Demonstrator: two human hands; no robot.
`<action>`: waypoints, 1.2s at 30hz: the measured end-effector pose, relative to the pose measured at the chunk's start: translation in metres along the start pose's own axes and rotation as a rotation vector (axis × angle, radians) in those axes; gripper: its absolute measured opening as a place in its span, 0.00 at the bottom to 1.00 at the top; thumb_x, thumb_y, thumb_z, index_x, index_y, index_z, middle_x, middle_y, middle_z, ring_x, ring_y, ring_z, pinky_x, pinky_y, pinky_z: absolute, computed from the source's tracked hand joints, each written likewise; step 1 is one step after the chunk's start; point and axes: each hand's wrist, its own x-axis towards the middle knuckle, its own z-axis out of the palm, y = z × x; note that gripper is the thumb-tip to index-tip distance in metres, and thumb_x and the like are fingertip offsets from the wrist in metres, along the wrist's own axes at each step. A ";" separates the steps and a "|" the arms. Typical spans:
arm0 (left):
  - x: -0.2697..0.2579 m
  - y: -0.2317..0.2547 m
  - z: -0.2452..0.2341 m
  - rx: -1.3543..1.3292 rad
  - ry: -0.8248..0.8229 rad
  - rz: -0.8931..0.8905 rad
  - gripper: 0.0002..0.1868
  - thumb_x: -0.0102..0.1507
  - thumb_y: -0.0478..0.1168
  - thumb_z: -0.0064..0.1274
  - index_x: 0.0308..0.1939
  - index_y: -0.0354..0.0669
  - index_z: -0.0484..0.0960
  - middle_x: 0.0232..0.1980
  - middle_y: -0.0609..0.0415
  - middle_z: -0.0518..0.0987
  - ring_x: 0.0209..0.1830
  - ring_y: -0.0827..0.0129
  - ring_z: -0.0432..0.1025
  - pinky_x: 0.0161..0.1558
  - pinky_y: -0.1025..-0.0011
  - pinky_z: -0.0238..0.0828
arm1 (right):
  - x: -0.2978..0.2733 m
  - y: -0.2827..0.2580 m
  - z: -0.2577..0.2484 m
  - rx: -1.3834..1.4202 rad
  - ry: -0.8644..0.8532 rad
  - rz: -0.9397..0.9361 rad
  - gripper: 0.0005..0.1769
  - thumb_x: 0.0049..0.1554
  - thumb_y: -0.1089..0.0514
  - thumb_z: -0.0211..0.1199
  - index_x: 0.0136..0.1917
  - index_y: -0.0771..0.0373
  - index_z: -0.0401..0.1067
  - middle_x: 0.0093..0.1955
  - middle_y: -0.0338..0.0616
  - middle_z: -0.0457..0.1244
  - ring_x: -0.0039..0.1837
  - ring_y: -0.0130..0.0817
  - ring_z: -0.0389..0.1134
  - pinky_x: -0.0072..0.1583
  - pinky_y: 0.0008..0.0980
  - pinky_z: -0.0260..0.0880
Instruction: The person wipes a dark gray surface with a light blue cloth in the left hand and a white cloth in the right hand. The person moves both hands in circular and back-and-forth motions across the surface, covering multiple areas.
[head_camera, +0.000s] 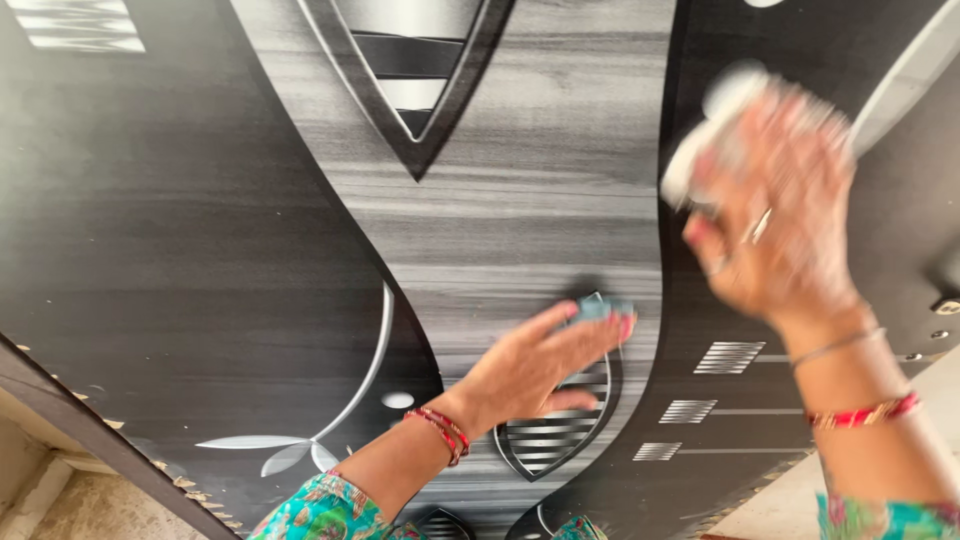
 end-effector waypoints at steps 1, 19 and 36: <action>0.000 0.004 0.006 -0.026 -0.020 0.047 0.51 0.65 0.77 0.28 0.82 0.50 0.48 0.84 0.66 0.51 0.83 0.76 0.43 0.80 0.65 0.34 | 0.009 0.007 -0.003 0.000 0.020 0.039 0.29 0.73 0.41 0.49 0.81 0.54 0.60 0.86 0.62 0.44 0.87 0.63 0.41 0.81 0.65 0.37; 0.119 -0.027 -0.024 -0.109 0.051 -0.113 0.55 0.65 0.77 0.37 0.84 0.45 0.48 0.86 0.56 0.49 0.85 0.67 0.40 0.82 0.59 0.33 | -0.247 -0.058 0.081 0.033 -0.245 0.344 0.40 0.52 0.38 0.63 0.69 0.61 0.56 0.74 0.72 0.45 0.76 0.71 0.46 0.74 0.70 0.40; -0.026 -0.024 -0.017 -0.105 0.038 -0.225 0.49 0.67 0.77 0.31 0.82 0.49 0.57 0.84 0.65 0.53 0.83 0.75 0.44 0.81 0.63 0.34 | -0.133 -0.186 0.097 0.126 0.126 0.618 0.52 0.64 0.41 0.57 0.83 0.69 0.32 0.84 0.74 0.27 0.85 0.71 0.26 0.80 0.68 0.27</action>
